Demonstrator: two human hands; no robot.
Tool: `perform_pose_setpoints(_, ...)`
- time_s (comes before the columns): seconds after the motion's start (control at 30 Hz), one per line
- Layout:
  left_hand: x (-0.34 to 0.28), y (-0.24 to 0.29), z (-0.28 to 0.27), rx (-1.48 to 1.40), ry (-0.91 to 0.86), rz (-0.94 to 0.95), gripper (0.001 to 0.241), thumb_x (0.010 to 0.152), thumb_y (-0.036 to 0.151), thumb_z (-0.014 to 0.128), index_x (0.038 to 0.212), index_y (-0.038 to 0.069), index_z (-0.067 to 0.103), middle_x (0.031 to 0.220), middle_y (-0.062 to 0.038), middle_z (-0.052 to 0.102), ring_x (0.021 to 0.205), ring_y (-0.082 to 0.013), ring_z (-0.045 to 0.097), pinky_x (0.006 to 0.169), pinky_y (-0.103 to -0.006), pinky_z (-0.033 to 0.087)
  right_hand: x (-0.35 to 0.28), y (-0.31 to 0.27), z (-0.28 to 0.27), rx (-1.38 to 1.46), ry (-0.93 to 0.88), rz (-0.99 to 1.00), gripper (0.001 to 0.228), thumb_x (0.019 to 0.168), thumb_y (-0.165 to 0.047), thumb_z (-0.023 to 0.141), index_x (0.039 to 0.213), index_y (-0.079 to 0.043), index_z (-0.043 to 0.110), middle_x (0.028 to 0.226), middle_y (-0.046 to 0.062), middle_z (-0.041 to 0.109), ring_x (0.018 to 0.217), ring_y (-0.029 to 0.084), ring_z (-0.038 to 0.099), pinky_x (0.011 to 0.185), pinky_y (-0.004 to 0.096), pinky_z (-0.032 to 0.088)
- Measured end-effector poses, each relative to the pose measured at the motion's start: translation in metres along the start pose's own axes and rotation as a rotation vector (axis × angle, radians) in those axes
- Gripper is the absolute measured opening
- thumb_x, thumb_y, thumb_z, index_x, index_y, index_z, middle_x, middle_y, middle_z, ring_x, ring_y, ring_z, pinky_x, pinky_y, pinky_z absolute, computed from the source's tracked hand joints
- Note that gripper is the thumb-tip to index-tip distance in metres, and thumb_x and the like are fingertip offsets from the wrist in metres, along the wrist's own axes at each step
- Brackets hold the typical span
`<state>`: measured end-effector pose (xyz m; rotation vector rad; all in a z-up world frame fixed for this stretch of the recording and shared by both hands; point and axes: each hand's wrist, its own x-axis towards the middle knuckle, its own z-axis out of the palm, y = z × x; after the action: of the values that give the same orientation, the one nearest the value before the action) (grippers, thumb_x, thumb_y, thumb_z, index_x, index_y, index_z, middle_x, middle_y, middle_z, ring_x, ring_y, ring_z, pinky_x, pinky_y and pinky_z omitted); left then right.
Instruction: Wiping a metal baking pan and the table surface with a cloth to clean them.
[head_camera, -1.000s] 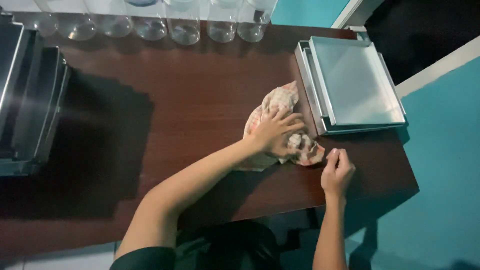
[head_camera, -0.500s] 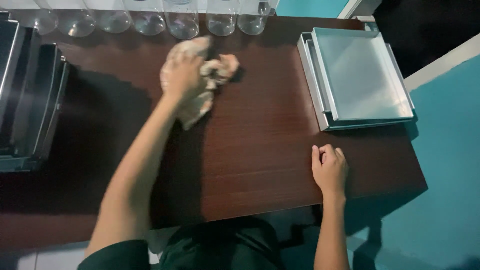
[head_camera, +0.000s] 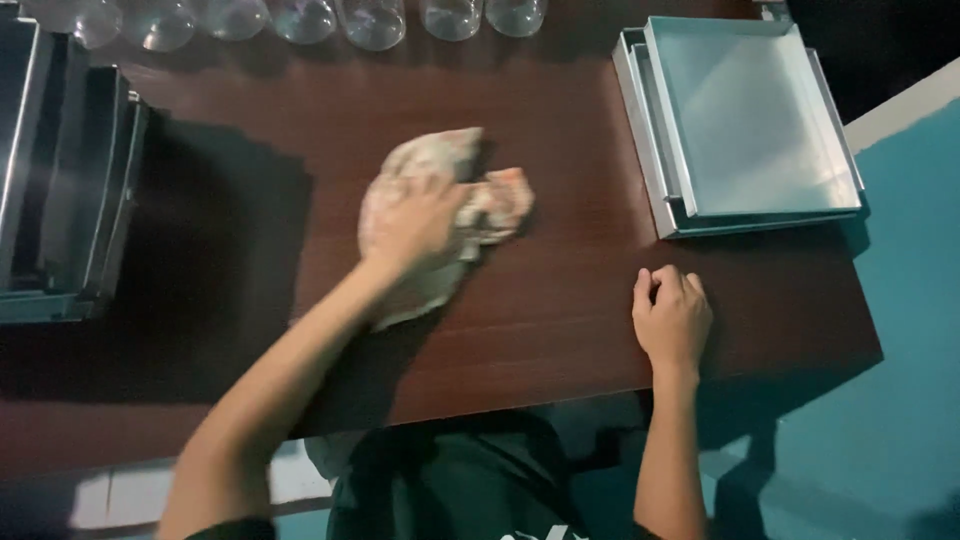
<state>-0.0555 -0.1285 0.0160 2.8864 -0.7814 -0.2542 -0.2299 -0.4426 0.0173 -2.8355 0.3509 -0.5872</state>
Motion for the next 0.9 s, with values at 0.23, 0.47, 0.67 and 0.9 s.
perform_pose_setpoints(0.23,-0.042,0.134,0.058,-0.012,0.250,0.522,0.033,0.100,0.029,0.051,0.130,0.019,0.059,0.132,-0.013,0.060,0.130,-0.0366,0.052,0.107,-0.0606,0.040,-0.001,0.013,0.008,-0.001,0.070,-0.033,0.029,0.107,-0.018,0.065,0.082,-0.006,0.059,0.068,0.019,0.061,0.081,0.042,0.064,0.060,0.044,0.052)
perform_pose_setpoints(0.47,-0.060,0.037,0.072,-0.021,-0.181,0.121,0.043,0.104,0.024,0.039,0.146,0.024,0.047,0.155,-0.013,0.046,0.148,-0.0359,0.038,0.115,-0.0718,0.028,0.001,-0.002,-0.007,0.075,0.026,0.000,0.025,0.109,-0.012,0.063,0.085,-0.004,0.064,0.062,0.009,0.056,0.068,0.034,0.059,0.057,0.039,0.051)
perform_pose_setpoints(0.67,0.065,0.017,0.046,-0.096,0.181,-0.152,0.032,0.106,0.022,0.047,0.135,0.015,0.056,0.132,-0.020,0.052,0.126,-0.0566,0.052,0.088,-0.0769,0.046,0.001,-0.013,-0.013,0.039,0.023,0.016,0.028,0.106,-0.012,0.066,0.080,-0.004,0.061,0.068,0.023,0.063,0.077,0.044,0.064,0.063,0.044,0.052)
perform_pose_setpoints(0.9,-0.072,0.146,0.045,-0.013,0.012,0.569,0.044,0.109,0.029,0.031,0.143,0.014,0.053,0.154,-0.015,0.050,0.149,-0.0346,0.038,0.123,-0.0576,0.024,-0.001,0.009,0.001,0.064,0.017,0.024,0.024,0.108,-0.009,0.064,0.086,0.000,0.061,0.061,0.014,0.054,0.069,0.041,0.055,0.054,0.042,0.048)
